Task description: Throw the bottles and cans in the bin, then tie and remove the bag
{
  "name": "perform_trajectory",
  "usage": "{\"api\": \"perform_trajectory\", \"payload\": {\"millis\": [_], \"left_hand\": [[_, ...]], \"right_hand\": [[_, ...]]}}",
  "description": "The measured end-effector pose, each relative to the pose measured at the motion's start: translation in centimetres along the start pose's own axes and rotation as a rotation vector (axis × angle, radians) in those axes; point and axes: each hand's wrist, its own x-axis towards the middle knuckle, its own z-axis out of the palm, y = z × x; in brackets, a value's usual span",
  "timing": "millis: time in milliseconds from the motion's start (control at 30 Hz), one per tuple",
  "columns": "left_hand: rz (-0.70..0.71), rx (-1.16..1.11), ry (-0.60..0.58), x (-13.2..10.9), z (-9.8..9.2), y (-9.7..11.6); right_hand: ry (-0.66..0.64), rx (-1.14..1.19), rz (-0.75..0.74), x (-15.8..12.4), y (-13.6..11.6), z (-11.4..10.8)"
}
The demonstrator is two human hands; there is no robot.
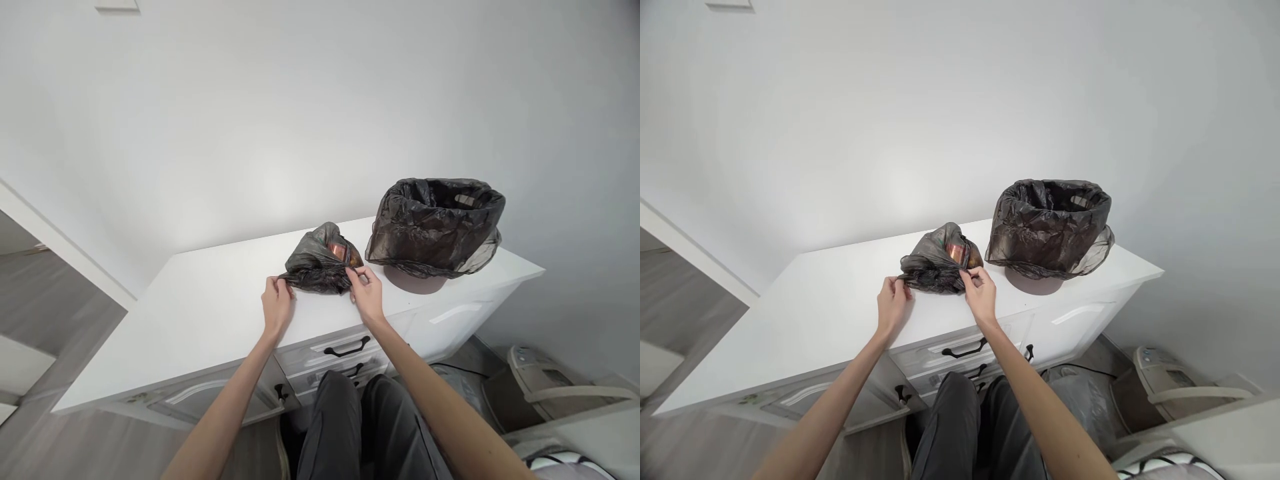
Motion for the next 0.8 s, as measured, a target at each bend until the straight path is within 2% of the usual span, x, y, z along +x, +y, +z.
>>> {"api": "perform_trajectory", "payload": {"millis": [100, 233, 300, 367, 433, 567, 700, 800], "left_hand": [[-0.039, -0.028, 0.053, 0.2, -0.1, -0.4], [-0.088, -0.061, 0.135, 0.4, -0.4, -0.7], [-0.111, -0.098, 0.146, 0.3, -0.4, -0.5], [-0.133, -0.159, 0.125, 0.2, -0.4, -0.2], [-0.146, -0.236, 0.076, 0.0, -0.3, 0.2], [-0.156, -0.394, -0.048, 0.2, -0.1, 0.6], [-0.200, -0.518, -0.098, 0.6, -0.8, 0.2], [-0.249, -0.593, -0.054, -0.1, -2.1, 0.2]], "right_hand": [[0.056, 0.112, 0.064, 0.3, 0.3, -0.2], [0.094, 0.030, 0.051, 0.5, 0.2, -0.8], [0.136, -0.102, -0.056, 0.2, -0.2, -1.0], [0.148, -0.286, -0.225, -0.3, -1.1, -1.1], [0.075, -0.465, -0.391, -0.9, -2.0, -0.9], [-0.197, -0.665, -0.615, -1.5, -3.6, -0.5], [-0.398, -0.720, -0.729, -1.6, -4.2, -1.7], [-0.442, -0.696, -0.740, -2.1, -4.7, -3.4]]}}
